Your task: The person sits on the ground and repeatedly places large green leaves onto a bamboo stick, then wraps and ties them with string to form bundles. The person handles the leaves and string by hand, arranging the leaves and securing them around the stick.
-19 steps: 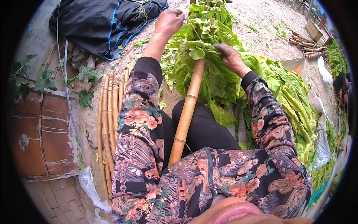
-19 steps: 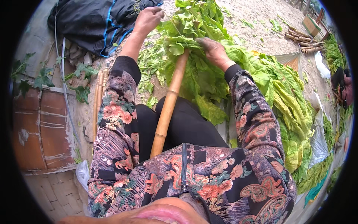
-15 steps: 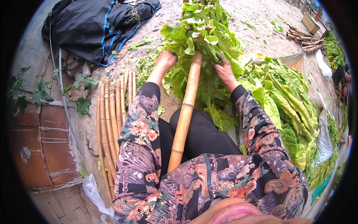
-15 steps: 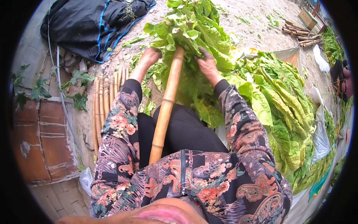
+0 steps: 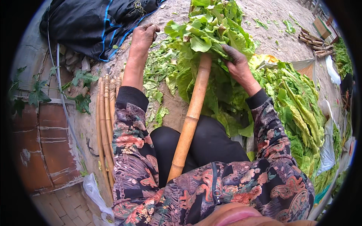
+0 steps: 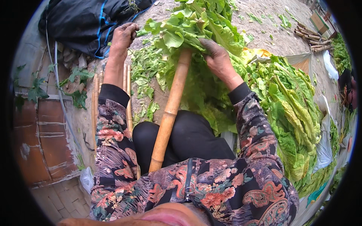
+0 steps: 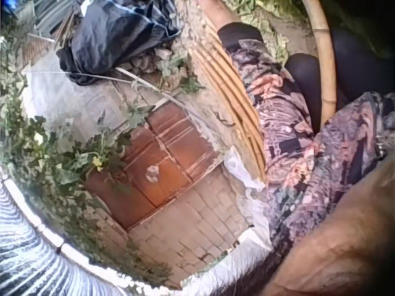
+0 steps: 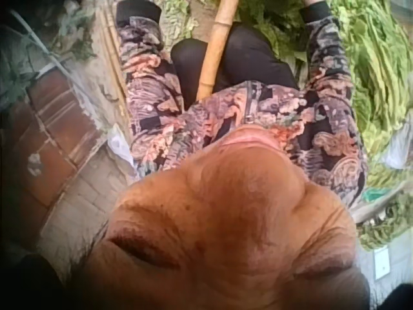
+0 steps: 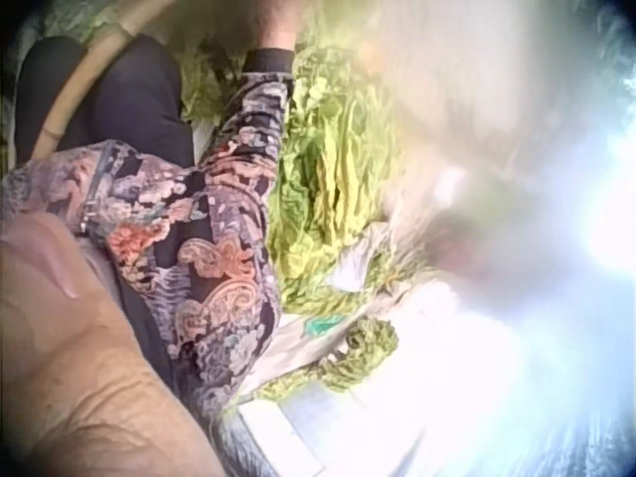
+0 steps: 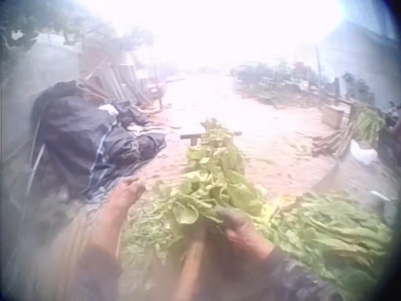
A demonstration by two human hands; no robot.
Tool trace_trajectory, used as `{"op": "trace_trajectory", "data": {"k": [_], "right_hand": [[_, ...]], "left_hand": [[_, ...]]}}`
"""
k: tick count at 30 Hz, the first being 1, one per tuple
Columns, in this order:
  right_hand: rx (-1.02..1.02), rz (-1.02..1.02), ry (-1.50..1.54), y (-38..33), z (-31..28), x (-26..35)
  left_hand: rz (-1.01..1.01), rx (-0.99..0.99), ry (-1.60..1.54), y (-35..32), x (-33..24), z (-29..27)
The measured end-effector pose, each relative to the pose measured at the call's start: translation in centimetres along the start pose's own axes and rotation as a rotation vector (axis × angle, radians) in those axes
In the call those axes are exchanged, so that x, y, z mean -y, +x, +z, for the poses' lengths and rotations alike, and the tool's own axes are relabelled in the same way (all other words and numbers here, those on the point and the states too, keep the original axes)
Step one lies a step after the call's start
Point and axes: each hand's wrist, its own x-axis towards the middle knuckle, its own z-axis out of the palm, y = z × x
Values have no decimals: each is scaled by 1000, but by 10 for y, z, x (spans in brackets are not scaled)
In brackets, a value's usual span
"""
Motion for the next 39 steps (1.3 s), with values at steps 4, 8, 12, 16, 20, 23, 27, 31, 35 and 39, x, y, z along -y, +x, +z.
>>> {"op": "trace_trajectory", "data": {"k": [4,8,12,16,20,23,27,31,35,39], "right_hand": [[6,-21,134,12,10,-6],[-298,153,492,-6,24,-24],[-456,476,740,-41,62,-43],[-435,365,598,-26,102,-61],[-573,416,669,14,90,-71],[-708,230,665,73,61,-99],[-700,172,193,92,90,-136],[-162,530,-32,44,68,-76],[-223,276,-172,7,29,-54],[-160,-38,-290,-8,29,26]], "left_hand": [[-137,159,394,13,31,1],[-241,662,181,-45,39,64],[-240,512,408,-35,85,90],[-407,417,446,-22,129,94],[-98,149,390,39,163,108],[-195,90,303,81,119,138],[-251,-65,334,77,156,153],[-408,313,-159,20,132,82],[-309,476,-45,-38,62,-37],[-158,424,-143,-176,-33,-139]]}}
